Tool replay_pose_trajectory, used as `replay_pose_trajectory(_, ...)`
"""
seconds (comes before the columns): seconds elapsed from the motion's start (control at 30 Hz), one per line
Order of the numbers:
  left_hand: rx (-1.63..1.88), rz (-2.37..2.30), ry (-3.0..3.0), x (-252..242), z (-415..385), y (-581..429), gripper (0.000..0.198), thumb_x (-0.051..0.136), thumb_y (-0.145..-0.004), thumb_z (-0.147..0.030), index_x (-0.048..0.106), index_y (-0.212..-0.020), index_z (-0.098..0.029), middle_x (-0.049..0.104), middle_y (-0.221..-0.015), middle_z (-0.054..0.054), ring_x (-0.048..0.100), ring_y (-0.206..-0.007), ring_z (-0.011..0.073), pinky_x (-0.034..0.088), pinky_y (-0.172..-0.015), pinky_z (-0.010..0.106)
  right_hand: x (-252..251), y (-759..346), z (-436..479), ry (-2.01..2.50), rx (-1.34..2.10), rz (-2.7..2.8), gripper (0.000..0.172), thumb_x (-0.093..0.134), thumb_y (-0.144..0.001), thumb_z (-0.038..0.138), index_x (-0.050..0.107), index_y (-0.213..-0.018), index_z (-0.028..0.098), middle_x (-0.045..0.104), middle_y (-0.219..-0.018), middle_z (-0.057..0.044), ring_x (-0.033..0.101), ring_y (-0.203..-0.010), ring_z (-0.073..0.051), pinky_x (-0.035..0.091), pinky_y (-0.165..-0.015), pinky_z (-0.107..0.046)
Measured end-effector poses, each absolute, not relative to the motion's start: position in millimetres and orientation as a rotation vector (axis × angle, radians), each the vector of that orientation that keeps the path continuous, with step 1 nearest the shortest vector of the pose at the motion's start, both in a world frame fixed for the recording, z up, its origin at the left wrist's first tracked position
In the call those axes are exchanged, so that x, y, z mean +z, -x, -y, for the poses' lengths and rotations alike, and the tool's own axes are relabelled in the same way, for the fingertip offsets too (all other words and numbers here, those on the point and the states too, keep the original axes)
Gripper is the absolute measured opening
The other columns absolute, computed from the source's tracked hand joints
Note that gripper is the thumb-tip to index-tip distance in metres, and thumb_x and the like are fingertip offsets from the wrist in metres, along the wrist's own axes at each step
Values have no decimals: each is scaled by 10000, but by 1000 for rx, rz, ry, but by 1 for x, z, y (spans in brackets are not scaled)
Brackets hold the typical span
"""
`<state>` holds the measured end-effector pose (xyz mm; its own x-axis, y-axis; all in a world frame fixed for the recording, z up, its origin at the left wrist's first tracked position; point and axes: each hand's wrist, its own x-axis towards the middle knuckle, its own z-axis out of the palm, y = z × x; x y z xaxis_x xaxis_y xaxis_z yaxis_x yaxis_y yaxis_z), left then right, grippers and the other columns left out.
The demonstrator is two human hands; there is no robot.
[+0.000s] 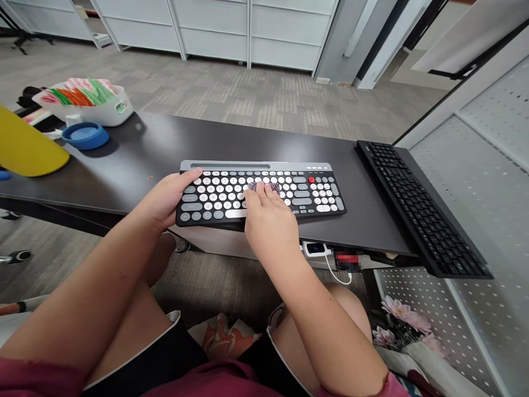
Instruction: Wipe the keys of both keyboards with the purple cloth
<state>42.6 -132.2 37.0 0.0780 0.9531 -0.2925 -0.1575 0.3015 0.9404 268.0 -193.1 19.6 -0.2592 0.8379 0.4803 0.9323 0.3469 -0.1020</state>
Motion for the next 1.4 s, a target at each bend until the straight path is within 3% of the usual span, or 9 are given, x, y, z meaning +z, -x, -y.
replay_pose_trajectory(1.4,1034,-1191,-897,37,132,-44,335,737,-929,-457,746,-1053,-146,821,-1075,175,808,-997,319,682,-872,422,21,-266,194,1550,-247,2159,339,507,-1016,91,705,-1290,124,651,-1477,-204,643,-1365,-352,606,-1050,-509)
